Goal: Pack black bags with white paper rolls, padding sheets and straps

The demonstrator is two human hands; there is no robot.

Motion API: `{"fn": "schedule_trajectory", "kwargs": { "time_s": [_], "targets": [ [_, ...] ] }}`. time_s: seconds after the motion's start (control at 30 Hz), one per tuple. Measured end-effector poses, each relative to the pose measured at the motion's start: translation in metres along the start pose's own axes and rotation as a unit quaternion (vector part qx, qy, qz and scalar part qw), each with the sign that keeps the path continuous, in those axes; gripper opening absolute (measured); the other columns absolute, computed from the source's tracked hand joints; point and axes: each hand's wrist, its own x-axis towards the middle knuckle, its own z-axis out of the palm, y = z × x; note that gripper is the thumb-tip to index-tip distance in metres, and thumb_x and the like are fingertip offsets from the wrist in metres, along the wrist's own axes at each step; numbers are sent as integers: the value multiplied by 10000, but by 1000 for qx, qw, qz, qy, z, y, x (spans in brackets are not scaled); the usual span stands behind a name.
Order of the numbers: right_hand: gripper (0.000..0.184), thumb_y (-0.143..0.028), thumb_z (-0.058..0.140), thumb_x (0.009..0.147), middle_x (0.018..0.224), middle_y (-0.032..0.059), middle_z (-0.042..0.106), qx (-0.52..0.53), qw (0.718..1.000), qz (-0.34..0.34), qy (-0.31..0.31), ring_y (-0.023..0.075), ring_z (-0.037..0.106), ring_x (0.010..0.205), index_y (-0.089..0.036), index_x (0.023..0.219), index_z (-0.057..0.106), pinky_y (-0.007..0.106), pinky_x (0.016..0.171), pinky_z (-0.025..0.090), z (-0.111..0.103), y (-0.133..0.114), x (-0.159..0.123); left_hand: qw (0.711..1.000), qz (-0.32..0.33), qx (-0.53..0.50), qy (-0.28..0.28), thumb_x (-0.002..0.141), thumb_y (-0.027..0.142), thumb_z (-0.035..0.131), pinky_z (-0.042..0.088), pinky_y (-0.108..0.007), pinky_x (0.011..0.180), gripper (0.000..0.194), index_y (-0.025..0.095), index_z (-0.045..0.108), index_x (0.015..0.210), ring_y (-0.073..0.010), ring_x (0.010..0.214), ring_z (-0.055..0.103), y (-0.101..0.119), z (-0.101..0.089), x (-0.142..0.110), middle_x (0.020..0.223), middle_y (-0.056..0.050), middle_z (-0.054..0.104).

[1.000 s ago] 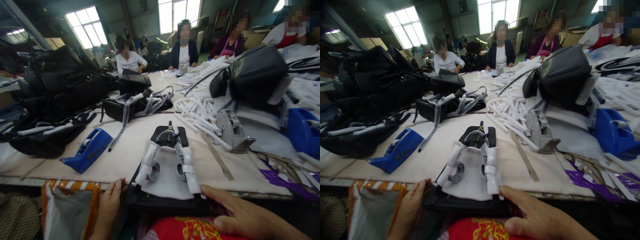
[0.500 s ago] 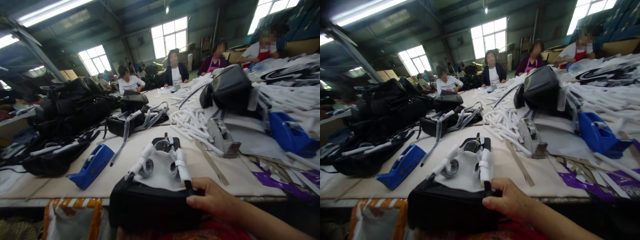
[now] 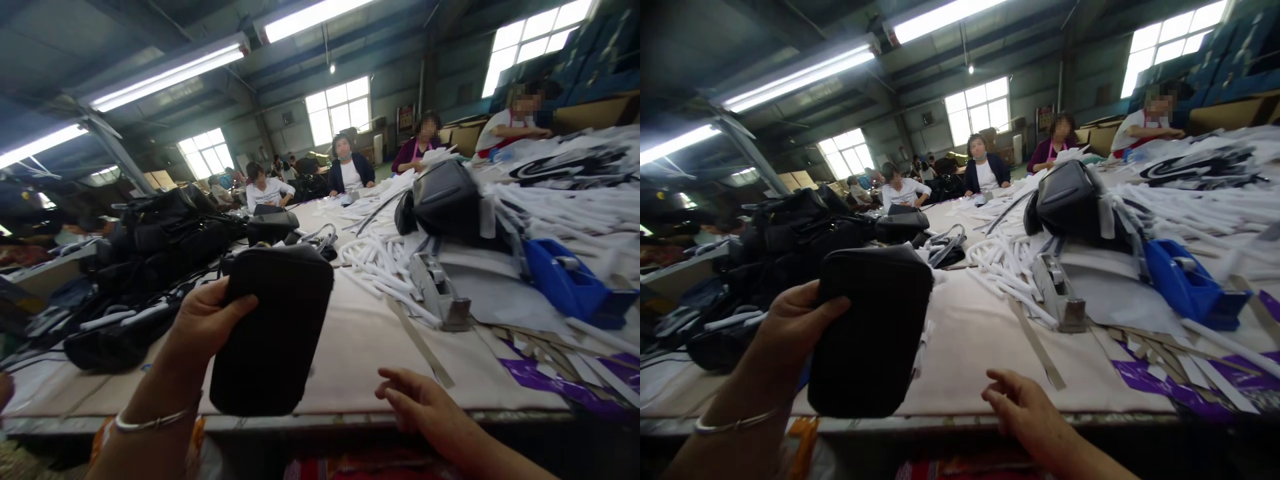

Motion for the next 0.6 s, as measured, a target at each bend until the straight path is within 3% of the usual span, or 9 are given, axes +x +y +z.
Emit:
{"fn": "schedule_trajectory", "kwargs": {
  "time_s": [0.07, 0.13, 0.2, 0.27, 0.33, 0.43, 0.5, 0.53, 0.6],
  "targets": [
    [628, -597, 660, 766, 954, 103, 704, 35, 997, 2, 67, 119, 540, 534, -129, 1183, 627, 280, 521, 449, -16, 6, 1, 972, 81, 114, -190, 733, 319, 761, 534, -279, 655, 168, 173, 751, 816, -181, 679, 645, 10, 14, -2, 779, -20, 712],
    [616, -633, 664, 753, 947, 98, 704, 62, 989, -9, 134, 127, 541, 550, -140, 1122, 641, 276, 504, 440, -35, 10, 2, 901, 149, 201, -354, 813, 299, 699, 518, -264, 705, 117, 192, 746, 795, -176, 735, 651, 8, 37, -13, 799, -22, 710],
    [604, -659, 634, 774, 960, 103, 703, 56, 980, -28, 190, 141, 552, 591, -143, 1086, 653, 281, 521, 457, -52, 11, 3, 848, 167, 239, -443, 859, 313, 665, 519, -262, 761, 152, 213, 749, 938, -187, 823, 671, -3, 64, -29, 892, -34, 730],
    [598, -664, 598, 806, 975, 106, 704, 18, 977, -49, 208, 161, 569, 653, -147, 1099, 662, 296, 579, 490, -63, 9, 1, 819, 174, 249, -486, 863, 362, 675, 521, -285, 849, 286, 227, 717, 1112, -216, 943, 680, -19, 82, -41, 1032, -57, 736],
    [585, -650, 587, 829, 1002, 102, 702, -29, 980, -66, 187, 186, 594, 737, -163, 1146, 660, 314, 659, 522, -67, 2, -1, 826, 175, 235, -481, 863, 394, 675, 503, -314, 941, 361, 232, 687, 1186, -234, 1047, 663, -38, 83, -44, 1143, -73, 716],
    [569, -618, 608, 836, 1118, 106, 686, -47, 983, -80, 157, 238, 632, 936, -197, 1218, 630, 347, 811, 545, -60, -9, -5, 907, 129, 207, -343, 899, 393, 612, 476, -346, 1002, 310, 224, 698, 1144, -235, 1114, 635, -73, 58, -33, 1188, -78, 702],
    [576, -598, 626, 836, 1221, 117, 659, -9, 989, -70, 131, 267, 626, 1063, -208, 1258, 594, 369, 897, 537, -51, -12, -5, 950, 40, 198, -237, 898, 440, 592, 490, -372, 975, 334, 200, 711, 1097, -255, 1098, 639, -98, 38, -29, 1149, -90, 715],
    [594, -586, 635, 837, 1251, 122, 650, 19, 992, -59, 114, 274, 625, 1094, -213, 1294, 562, 381, 921, 532, -47, -11, -4, 960, -17, 182, -210, 889, 482, 591, 504, -380, 942, 376, 185, 713, 1084, -267, 1068, 649, -110, 31, -31, 1114, -96, 726],
    [652, -552, 660, 837, 1271, 124, 648, 80, 993, -35, 84, 274, 635, 1107, -222, 1369, 480, 397, 942, 531, -39, -9, 3, 962, -131, 104, -217, 869, 557, 590, 528, -368, 854, 464, 154, 715, 1061, -276, 984, 672, -129, 25, -44, 1039, -100, 744]
  ]
}}
